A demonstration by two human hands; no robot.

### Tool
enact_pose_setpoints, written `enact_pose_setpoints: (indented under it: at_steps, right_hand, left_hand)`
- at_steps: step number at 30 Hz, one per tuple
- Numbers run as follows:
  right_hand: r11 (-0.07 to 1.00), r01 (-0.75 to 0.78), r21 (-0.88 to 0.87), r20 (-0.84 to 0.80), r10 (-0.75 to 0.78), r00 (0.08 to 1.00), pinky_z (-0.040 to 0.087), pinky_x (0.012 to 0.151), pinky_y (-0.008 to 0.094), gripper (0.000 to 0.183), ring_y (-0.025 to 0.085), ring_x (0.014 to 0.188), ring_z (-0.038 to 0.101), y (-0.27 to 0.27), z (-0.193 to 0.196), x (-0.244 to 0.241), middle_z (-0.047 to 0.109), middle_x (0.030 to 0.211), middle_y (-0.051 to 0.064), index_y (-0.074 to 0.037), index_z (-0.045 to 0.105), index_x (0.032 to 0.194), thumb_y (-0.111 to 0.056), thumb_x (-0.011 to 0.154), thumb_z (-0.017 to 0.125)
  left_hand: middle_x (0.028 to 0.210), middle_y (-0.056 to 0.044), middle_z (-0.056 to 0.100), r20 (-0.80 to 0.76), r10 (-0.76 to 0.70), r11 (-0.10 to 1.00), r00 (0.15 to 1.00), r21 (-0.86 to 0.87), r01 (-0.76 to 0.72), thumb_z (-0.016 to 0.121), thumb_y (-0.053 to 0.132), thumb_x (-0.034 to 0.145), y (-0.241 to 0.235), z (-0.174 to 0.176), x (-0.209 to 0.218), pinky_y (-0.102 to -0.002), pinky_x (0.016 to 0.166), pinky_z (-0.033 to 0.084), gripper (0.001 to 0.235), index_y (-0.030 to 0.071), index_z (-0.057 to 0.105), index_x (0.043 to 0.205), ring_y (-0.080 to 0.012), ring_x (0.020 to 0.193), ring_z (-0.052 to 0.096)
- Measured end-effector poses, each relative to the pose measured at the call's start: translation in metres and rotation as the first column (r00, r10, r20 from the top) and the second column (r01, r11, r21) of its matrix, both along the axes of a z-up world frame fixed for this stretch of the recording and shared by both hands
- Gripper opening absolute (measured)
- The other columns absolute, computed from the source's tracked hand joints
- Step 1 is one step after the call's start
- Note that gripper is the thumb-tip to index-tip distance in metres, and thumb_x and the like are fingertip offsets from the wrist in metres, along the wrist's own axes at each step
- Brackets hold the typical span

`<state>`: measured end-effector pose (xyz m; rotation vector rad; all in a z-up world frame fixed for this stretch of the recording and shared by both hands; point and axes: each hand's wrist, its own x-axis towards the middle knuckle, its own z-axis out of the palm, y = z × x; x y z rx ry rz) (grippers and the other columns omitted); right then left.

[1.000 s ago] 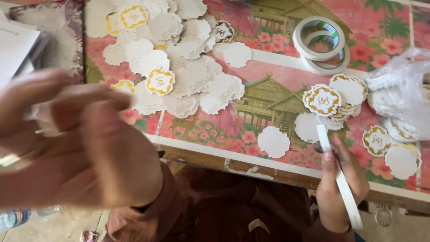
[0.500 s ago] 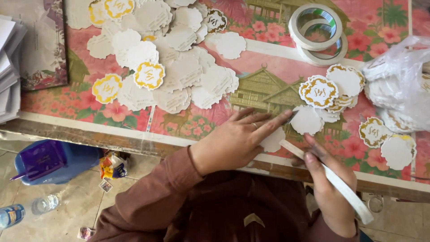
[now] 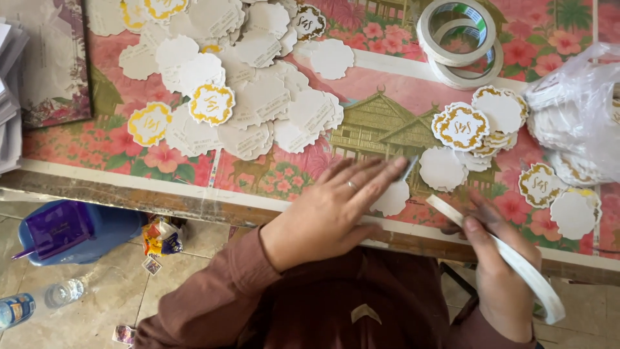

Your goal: The person applies double-sided tape to the back of small, flower-shaped paper cutouts. They pick up each cutout, apply a strip of tape, and place it onto a growing stack on the table.

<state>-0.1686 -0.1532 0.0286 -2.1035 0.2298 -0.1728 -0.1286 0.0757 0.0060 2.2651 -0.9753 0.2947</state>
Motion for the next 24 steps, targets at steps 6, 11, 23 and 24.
enact_pose_setpoints:
  at_steps: [6,11,23,24]
  right_hand:
    - [0.993,0.085,0.084,0.027,-0.088,0.996,0.043,0.11,0.037,0.017,0.026,0.134,0.053,-0.014,-0.006,-0.015,0.062,0.109,0.017,0.007,0.062,0.102,-0.004,0.092,0.053]
    - [0.977,0.137,0.164,0.021,-0.142,0.99,0.054,0.085,0.035,0.016,0.028,0.082,0.063,-0.011,-0.004,-0.015,0.058,0.131,0.019,0.01,0.057,0.097,-0.005,0.091,0.053]
    - [0.997,0.051,0.058,0.112,-0.057,0.992,0.048,0.072,0.031,0.046,0.022,0.072,0.056,-0.018,-0.016,-0.016,0.06,0.105,0.017,0.006,0.051,0.136,-0.004,0.092,0.058]
    - [0.995,0.083,0.054,0.114,-0.089,0.989,0.05,0.072,0.029,0.047,0.021,0.075,0.056,-0.019,-0.019,-0.016,0.061,0.105,0.015,0.002,0.054,0.135,-0.007,0.089,0.062]
  left_hand:
    - [0.125,-0.008,0.059,0.108,-0.136,0.99,0.985,0.039,0.133,0.055,0.006,0.089,0.014,0.003,-0.023,-0.041,0.107,0.037,0.059,0.01,0.034,0.144,-0.0215,0.116,0.057]
    - [0.099,0.002,0.071,-0.229,-0.031,0.912,0.973,-0.405,-0.067,0.069,0.003,0.091,0.011,0.001,-0.022,-0.029,0.091,0.052,0.069,0.012,0.028,0.146,-0.0173,0.09,0.068]
    - [0.093,0.001,0.076,-0.664,0.061,0.801,0.745,-0.413,-0.434,0.064,0.009,0.085,0.004,0.013,-0.001,-0.019,0.068,0.05,0.08,0.021,0.017,0.149,-0.0038,0.07,0.06]
    - [0.088,0.001,0.074,-0.661,0.043,0.783,0.75,-0.444,-0.436,0.064,0.007,0.085,0.003,0.012,0.001,-0.021,0.066,0.049,0.08,0.02,0.018,0.149,-0.0054,0.063,0.056]
